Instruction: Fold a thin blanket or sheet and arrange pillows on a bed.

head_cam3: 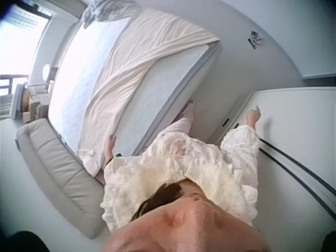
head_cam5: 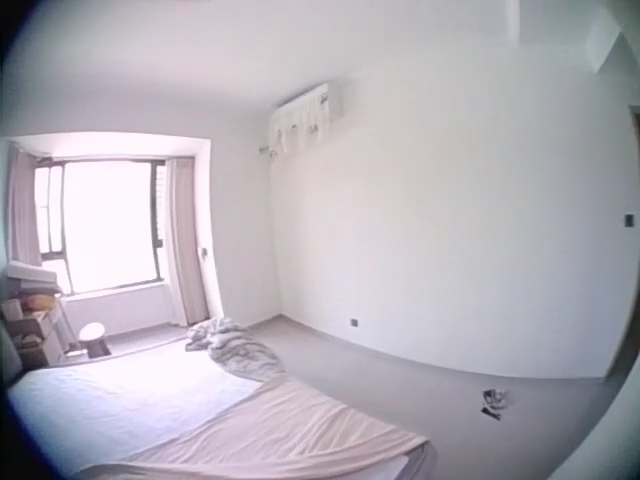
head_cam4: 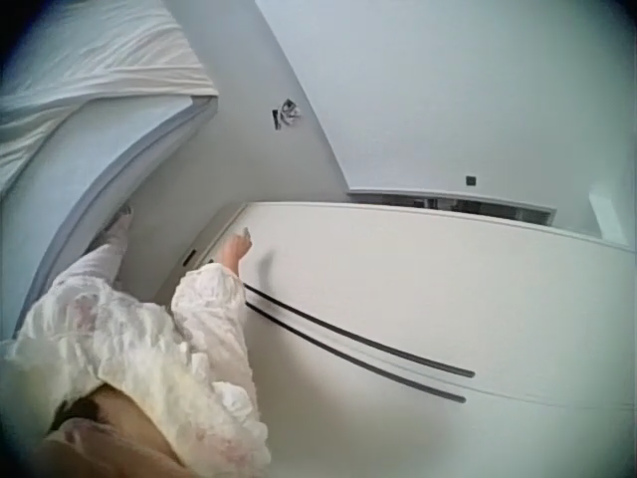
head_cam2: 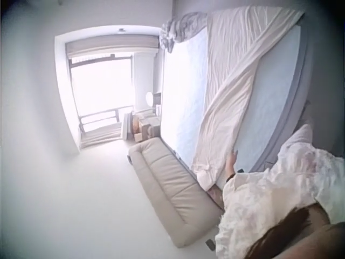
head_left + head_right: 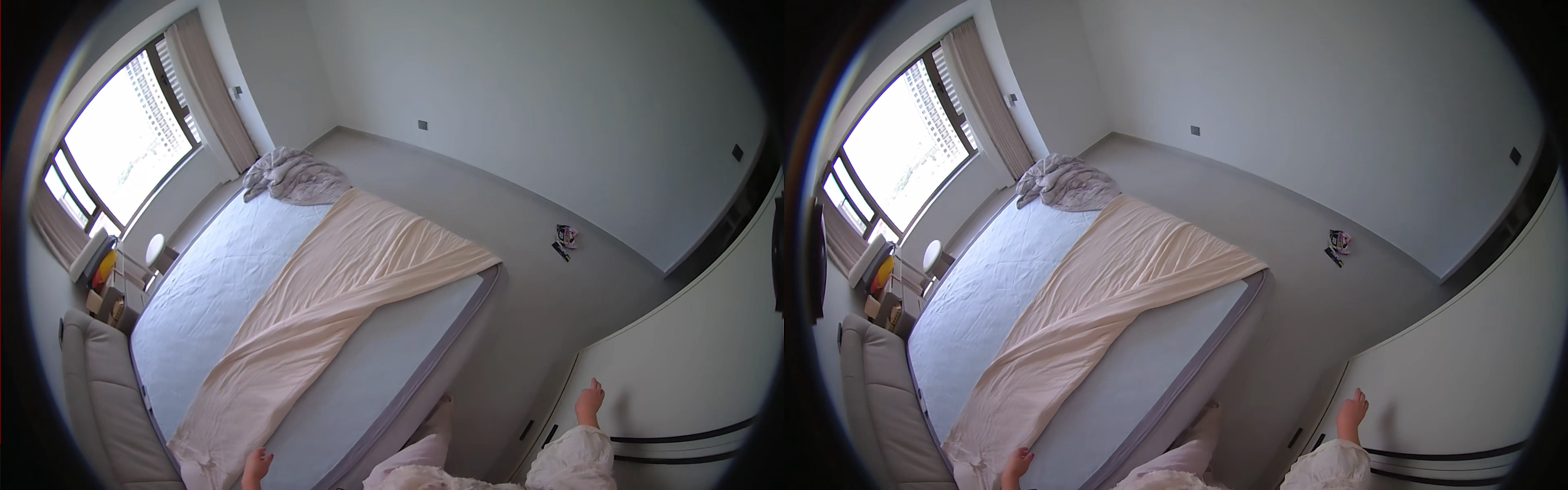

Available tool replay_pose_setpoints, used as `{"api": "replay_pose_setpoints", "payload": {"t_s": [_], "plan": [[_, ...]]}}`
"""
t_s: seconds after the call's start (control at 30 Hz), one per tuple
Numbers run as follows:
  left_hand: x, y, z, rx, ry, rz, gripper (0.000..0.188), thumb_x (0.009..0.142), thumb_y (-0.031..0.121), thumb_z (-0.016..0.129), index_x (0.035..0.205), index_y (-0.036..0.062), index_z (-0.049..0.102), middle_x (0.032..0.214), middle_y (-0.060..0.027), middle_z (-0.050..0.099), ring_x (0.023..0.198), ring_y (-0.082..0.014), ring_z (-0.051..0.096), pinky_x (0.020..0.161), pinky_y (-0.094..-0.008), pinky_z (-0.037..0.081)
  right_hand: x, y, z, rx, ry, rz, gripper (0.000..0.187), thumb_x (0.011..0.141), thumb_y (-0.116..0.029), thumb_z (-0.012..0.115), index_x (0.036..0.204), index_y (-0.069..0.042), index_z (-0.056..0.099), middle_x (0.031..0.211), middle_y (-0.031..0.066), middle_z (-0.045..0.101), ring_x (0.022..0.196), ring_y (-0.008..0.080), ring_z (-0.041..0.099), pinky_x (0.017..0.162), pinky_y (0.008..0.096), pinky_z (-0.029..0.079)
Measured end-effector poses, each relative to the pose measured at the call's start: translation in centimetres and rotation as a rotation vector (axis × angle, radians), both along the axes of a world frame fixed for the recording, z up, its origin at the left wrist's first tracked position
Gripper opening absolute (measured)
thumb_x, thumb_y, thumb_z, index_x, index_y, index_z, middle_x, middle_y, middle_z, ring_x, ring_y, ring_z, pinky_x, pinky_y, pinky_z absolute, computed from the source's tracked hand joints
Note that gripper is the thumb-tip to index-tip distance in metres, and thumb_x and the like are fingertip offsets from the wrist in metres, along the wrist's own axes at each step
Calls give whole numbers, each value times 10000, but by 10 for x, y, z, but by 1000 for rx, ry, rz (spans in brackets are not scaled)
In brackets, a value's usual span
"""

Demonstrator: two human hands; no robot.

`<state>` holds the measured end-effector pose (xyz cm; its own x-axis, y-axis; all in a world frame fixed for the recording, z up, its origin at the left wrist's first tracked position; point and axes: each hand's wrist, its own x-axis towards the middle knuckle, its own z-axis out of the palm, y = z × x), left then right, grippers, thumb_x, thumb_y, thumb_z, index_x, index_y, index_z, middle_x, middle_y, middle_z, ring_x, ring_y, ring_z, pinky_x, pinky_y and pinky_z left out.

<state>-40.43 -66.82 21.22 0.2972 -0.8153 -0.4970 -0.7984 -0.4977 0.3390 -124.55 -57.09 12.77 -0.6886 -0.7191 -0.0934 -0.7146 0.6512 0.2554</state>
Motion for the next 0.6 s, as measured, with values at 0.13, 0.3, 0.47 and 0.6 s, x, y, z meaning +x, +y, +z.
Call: {"api": "replay_pose_setpoints", "payload": {"t_s": [0.13, 0.3, 0.47, 0.6], "plan": [[-60, -69, -18, 92, -207, -162, 439, 735, 294, 584, 1032, -24, 527, 977, -189, 572, 919, -332, 540, 797, -372, 428, -27, -41, 35, -181, -111, -121, 196, 759, -67, 496, 894, -140, 618, 1191, 106, 445, 1083, 243, 445, 984, 468, 208], [-159, -179, -29, 183, -139, -379, 448, 746, 316, 568, 1065, 3, 528, 1037, -199, 547, 984, -326, 515, 846, -368, 401, -73, -112, 117, 158, -296, -232, 235, 760, -175, 523, 951, -62, 596, 994, 90, 572, 949, 226, 528, 979, 477, 209], [-282, -307, -10, -347, 150, -271, 325, 793, 172, 557, 1064, 2, 500, 979, -152, 573, 873, -235, 563, 735, -327, 450, -166, -140, 72, -25, -221, -126, 365, 672, -125, 603, 1029, -73, 551, 1156, 140, 460, 1069, 277, 440, 933, 455, 298], [-371, -348, -6, -380, 41, -268, 355, 767, 168, 562, 1070, 0, 484, 1025, -199, 518, 964, -320, 489, 834, -388, 388, -244, -219, 29, 103, -572, -54, 585, 572, -92, 687, 1117, -64, 478, 1226, 192, 361, 1119, 316, 386, 897, 393, 373]]}}
